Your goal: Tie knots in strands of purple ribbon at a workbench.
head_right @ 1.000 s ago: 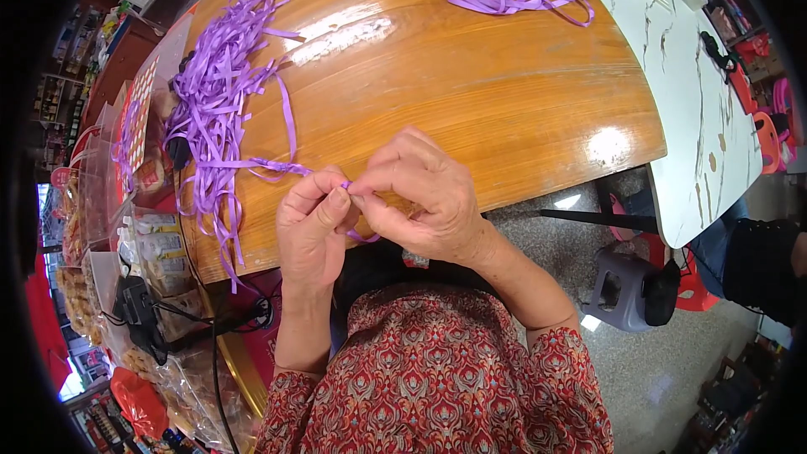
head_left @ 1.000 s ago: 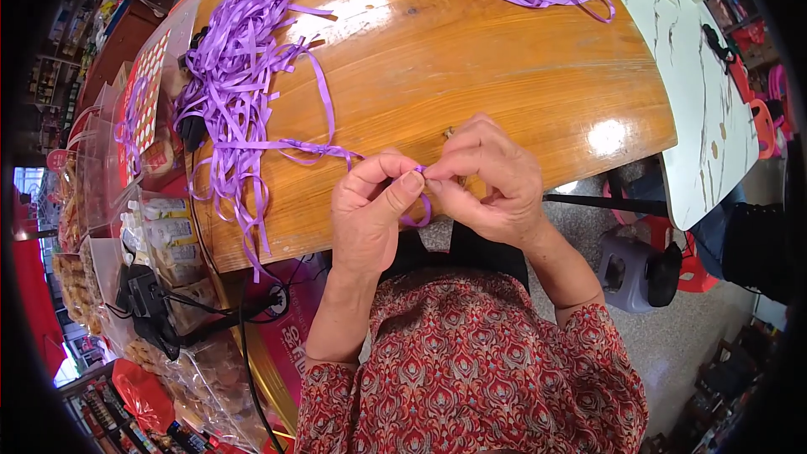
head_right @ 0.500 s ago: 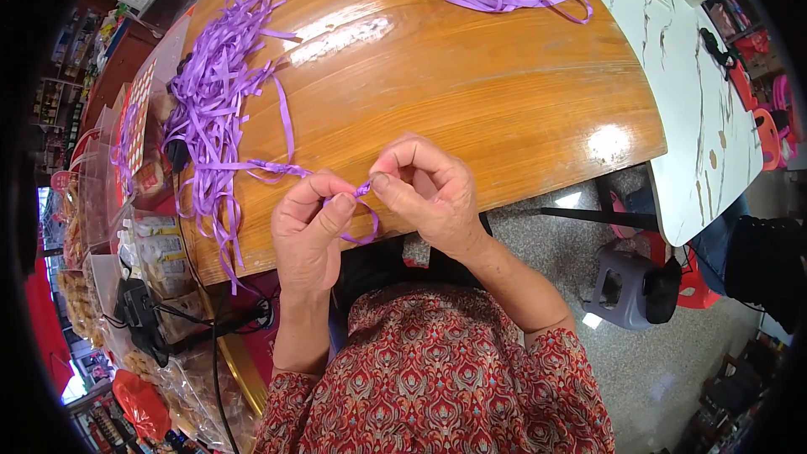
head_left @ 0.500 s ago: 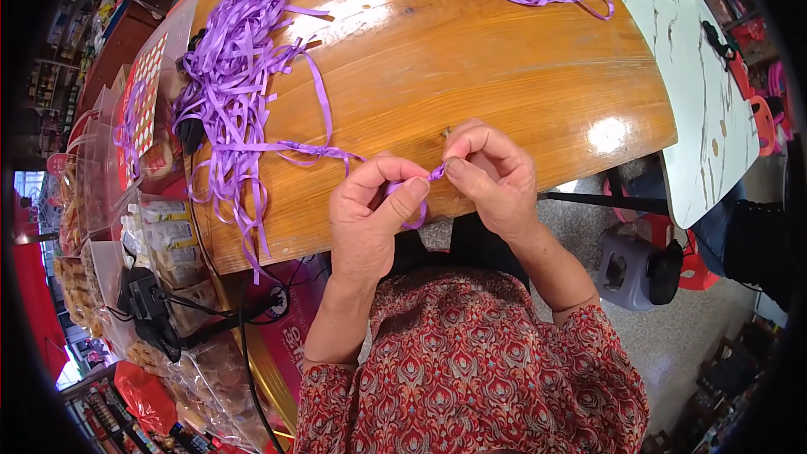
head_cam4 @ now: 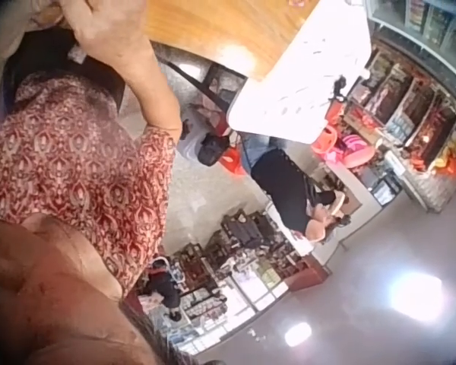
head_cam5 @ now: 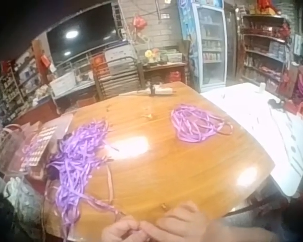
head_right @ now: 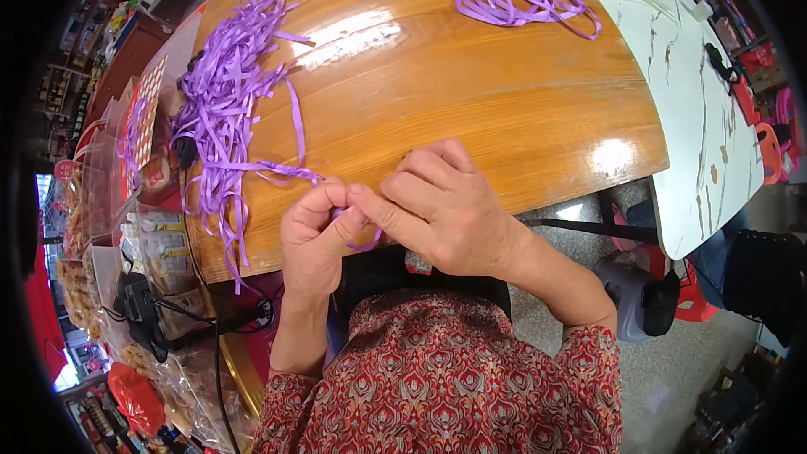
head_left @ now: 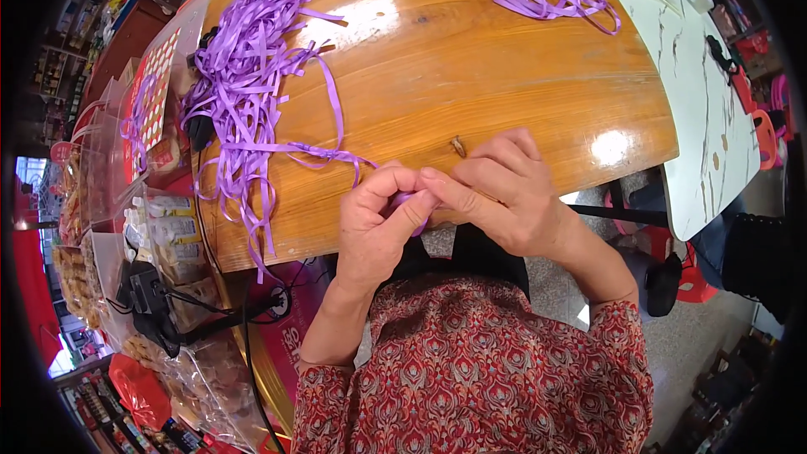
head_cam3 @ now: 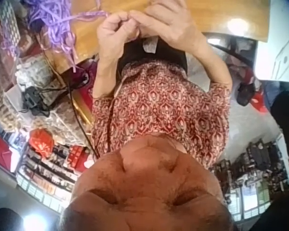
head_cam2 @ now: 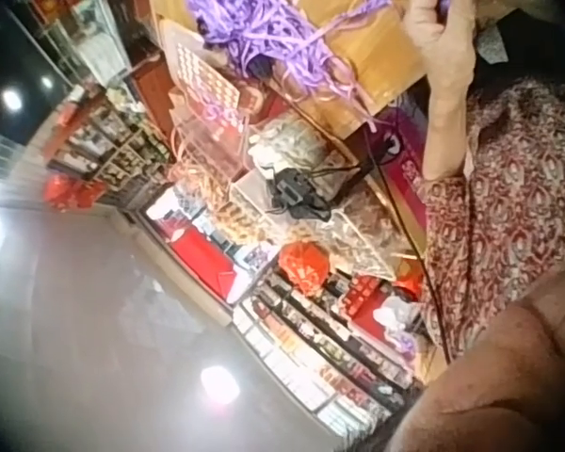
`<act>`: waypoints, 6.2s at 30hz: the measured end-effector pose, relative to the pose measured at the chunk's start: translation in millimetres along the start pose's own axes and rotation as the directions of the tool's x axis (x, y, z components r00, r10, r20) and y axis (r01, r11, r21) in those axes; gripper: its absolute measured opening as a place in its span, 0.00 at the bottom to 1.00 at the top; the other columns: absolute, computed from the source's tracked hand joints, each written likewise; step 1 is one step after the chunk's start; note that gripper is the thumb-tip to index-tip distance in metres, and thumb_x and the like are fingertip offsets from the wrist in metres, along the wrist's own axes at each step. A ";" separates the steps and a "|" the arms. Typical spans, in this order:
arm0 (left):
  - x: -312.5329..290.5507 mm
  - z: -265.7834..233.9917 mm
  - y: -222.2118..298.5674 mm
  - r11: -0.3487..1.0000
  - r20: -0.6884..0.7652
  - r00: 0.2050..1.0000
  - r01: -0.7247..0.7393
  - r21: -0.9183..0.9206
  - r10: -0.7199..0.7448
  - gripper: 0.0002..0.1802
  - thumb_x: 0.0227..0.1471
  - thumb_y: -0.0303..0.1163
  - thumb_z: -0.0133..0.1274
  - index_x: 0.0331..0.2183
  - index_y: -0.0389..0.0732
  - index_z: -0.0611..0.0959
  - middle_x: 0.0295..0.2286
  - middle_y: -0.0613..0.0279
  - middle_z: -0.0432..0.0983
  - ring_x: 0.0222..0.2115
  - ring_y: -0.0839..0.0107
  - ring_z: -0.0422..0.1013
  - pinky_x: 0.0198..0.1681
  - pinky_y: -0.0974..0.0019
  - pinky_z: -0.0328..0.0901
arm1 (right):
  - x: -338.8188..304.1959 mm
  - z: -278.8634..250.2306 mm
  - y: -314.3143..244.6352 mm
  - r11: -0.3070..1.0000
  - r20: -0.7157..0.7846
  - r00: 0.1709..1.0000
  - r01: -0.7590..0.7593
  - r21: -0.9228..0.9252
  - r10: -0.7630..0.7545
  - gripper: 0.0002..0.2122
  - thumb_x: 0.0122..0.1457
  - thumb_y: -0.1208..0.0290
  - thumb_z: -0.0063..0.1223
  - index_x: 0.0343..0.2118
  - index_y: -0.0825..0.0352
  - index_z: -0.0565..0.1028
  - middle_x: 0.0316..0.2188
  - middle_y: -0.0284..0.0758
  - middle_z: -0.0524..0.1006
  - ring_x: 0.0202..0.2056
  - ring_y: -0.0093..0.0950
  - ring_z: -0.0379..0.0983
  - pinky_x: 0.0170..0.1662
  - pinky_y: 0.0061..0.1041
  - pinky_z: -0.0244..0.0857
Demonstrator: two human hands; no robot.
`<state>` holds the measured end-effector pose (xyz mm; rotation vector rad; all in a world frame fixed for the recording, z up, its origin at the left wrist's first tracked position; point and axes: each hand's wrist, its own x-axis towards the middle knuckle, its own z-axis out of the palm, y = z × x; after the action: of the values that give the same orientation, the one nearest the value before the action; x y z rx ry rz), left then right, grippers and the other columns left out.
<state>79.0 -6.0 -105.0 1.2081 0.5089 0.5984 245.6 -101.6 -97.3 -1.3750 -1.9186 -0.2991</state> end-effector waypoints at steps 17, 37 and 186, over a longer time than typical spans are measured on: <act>-10.4 -4.3 12.0 0.891 0.179 0.981 -0.143 0.432 0.071 0.08 0.48 0.21 0.58 0.35 0.34 0.81 0.25 0.69 0.69 0.26 0.83 0.64 0.29 0.79 0.58 | -15.6 -25.4 4.8 0.989 -0.065 0.991 -0.109 0.100 0.116 0.09 0.43 0.75 0.61 0.30 0.69 0.78 0.25 0.33 0.69 0.27 0.32 0.65 0.33 0.33 0.60; -12.6 -102.2 43.8 0.802 -0.116 0.921 -0.255 0.541 0.371 0.06 0.46 0.19 0.58 0.31 0.35 0.82 0.24 0.71 0.69 0.24 0.82 0.61 0.27 0.77 0.55 | -52.3 -70.1 106.6 0.498 -0.377 0.462 -0.174 0.849 0.803 0.12 0.61 0.74 0.50 0.44 0.75 0.72 0.39 0.38 0.73 0.42 0.27 0.67 0.50 0.28 0.59; -69.3 -2.8 18.0 0.790 0.017 0.913 -0.363 0.495 0.408 0.07 0.48 0.22 0.57 0.34 0.34 0.82 0.26 0.66 0.70 0.26 0.79 0.62 0.28 0.77 0.55 | -9.4 4.8 -75.2 0.662 -0.097 0.825 -0.370 0.652 0.556 0.10 0.43 0.80 0.66 0.31 0.67 0.80 0.28 0.31 0.75 0.24 0.17 0.68 0.25 0.14 0.58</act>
<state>23.0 -46.1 -85.3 1.8036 0.5081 0.9136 177.9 -135.5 -90.2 -1.2272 -1.1809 0.3473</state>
